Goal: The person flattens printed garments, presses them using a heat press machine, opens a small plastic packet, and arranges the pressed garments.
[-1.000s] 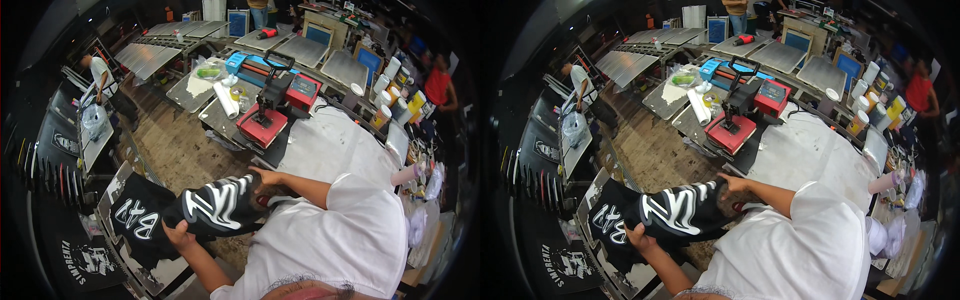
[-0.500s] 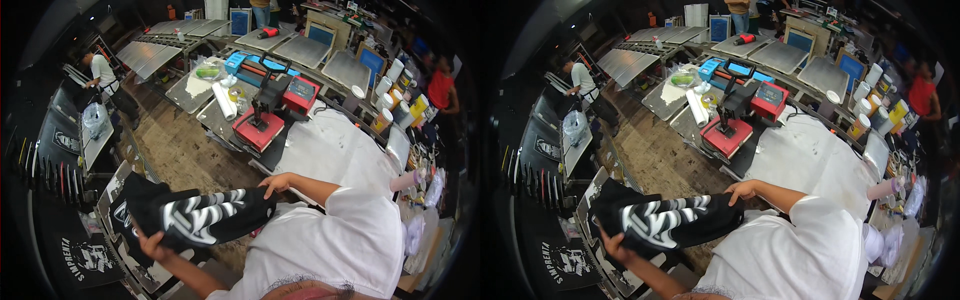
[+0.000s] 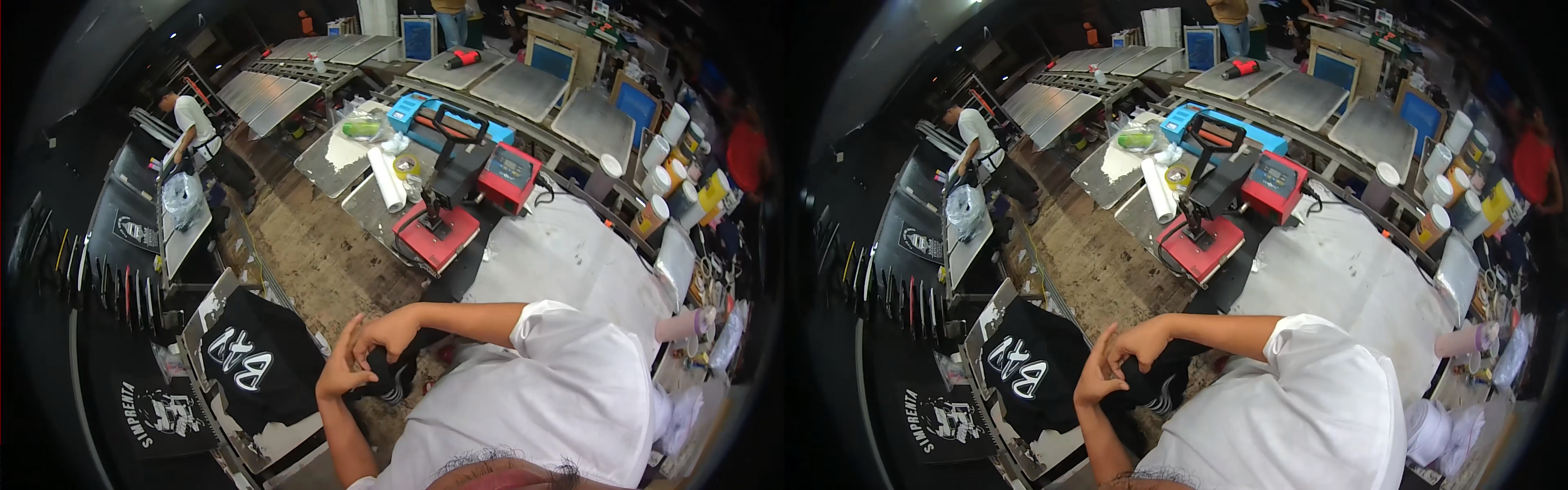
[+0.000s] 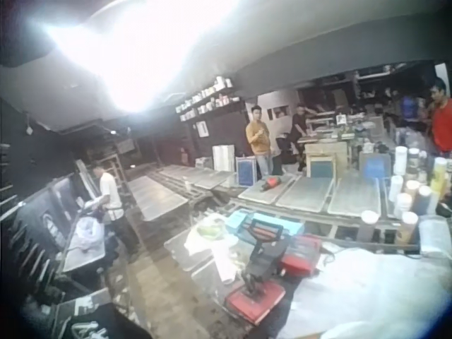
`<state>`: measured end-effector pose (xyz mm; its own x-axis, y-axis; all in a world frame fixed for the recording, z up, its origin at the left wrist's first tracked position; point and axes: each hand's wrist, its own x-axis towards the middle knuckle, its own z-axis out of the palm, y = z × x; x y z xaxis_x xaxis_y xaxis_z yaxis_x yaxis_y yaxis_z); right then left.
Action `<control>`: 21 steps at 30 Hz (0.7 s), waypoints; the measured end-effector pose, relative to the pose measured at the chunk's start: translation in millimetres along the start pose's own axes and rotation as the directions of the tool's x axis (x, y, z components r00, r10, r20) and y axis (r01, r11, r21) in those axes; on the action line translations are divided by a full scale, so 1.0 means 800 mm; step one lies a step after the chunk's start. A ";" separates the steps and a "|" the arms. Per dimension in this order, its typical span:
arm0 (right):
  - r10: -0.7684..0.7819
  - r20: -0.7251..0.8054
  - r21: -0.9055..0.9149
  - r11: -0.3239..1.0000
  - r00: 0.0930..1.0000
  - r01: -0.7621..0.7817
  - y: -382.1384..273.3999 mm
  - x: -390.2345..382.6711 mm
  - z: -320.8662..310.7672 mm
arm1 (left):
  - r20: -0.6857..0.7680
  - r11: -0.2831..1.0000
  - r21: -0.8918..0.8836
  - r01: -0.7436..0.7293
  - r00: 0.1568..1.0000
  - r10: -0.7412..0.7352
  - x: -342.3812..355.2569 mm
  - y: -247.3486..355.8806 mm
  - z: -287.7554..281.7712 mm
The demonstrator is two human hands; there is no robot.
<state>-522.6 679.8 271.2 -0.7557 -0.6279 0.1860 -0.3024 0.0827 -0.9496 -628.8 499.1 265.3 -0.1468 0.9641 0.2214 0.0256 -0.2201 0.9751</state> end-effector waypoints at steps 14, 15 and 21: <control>0.344 -0.020 -0.501 0.809 0.939 -0.308 0.038 -0.025 -0.028 | -0.426 0.652 0.555 0.518 0.849 -0.312 -0.045 -0.066 0.042; 0.347 -0.016 -0.500 0.810 0.938 -0.308 0.038 -0.024 -0.030 | -0.459 0.536 0.543 0.647 0.763 -0.456 -0.049 -0.064 0.049; 0.263 -0.183 -0.425 0.848 0.947 -0.317 0.067 -0.029 -0.043 | -0.583 0.608 0.575 0.547 0.795 -0.164 -0.105 -0.107 0.070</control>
<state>-541.1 725.3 224.7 -0.9016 -0.4318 -0.0273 -0.2635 0.5981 -0.7569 -563.0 445.3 164.0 -0.6978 0.7162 0.0117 0.5040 0.4794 0.7184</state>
